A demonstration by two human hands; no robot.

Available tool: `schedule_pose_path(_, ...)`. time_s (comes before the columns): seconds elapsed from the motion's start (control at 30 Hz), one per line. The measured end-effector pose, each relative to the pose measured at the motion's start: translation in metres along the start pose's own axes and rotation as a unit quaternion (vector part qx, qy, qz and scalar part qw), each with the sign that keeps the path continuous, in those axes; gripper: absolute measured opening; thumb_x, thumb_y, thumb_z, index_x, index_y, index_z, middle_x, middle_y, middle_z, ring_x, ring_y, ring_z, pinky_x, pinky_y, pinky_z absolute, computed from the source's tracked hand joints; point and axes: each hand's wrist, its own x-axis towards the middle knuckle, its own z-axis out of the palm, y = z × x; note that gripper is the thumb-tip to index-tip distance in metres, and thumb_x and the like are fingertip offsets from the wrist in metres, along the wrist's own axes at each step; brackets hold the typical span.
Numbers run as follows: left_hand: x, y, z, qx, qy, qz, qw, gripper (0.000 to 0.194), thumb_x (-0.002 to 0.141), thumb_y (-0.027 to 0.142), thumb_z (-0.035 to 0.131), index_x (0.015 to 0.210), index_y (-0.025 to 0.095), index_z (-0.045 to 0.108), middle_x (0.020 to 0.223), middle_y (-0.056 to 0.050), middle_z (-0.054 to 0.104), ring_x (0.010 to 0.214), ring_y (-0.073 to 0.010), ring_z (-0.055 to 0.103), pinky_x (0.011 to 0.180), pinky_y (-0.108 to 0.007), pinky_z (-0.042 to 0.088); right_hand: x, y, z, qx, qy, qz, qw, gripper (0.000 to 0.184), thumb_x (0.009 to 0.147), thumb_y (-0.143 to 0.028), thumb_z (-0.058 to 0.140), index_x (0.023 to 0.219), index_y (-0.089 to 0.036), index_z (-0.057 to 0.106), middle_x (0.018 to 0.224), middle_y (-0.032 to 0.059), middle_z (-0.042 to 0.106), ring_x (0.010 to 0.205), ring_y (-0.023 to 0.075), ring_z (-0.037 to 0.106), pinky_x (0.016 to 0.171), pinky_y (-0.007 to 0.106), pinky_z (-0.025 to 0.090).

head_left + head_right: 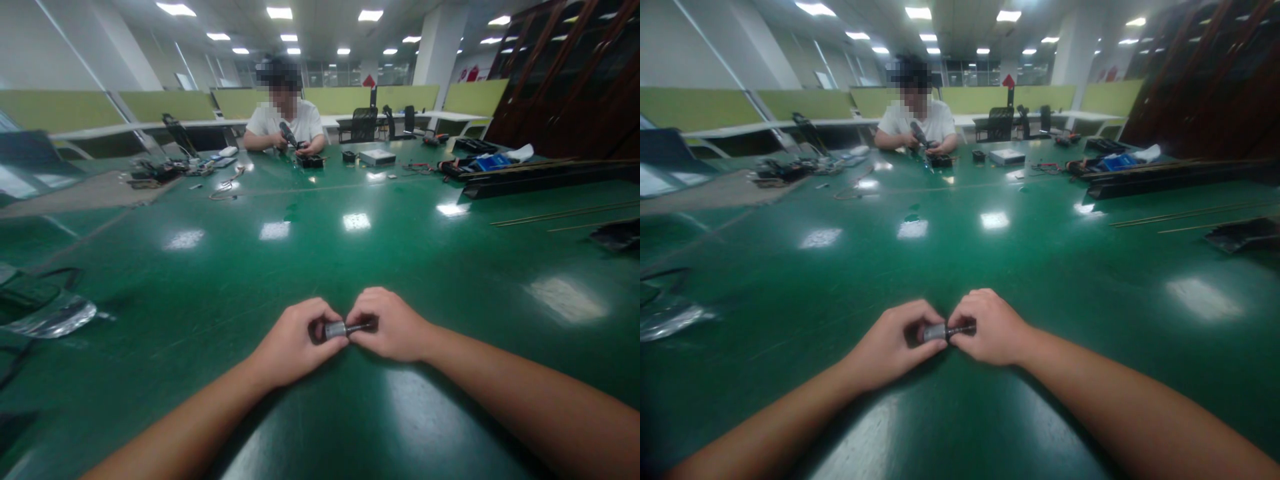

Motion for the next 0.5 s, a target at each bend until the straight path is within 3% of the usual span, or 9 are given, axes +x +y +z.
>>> schedule_pose_path(0.5,-0.0006,0.0019,-0.0016,0.016,0.0,0.007,1.0,0.015,0.079,0.028,0.072,0.084,0.016,0.064,0.075,0.0,0.058,0.068,-0.0144,0.055,0.062,-0.024,0.04,-0.001,0.001,-0.0039,0.008,-0.01,-0.002,1.0,0.008,0.072,-0.014,0.074,0.078,-0.017,0.069,0.074,0.0012,0.067,0.073,0.0163,0.059,0.074,0.03,0.041)
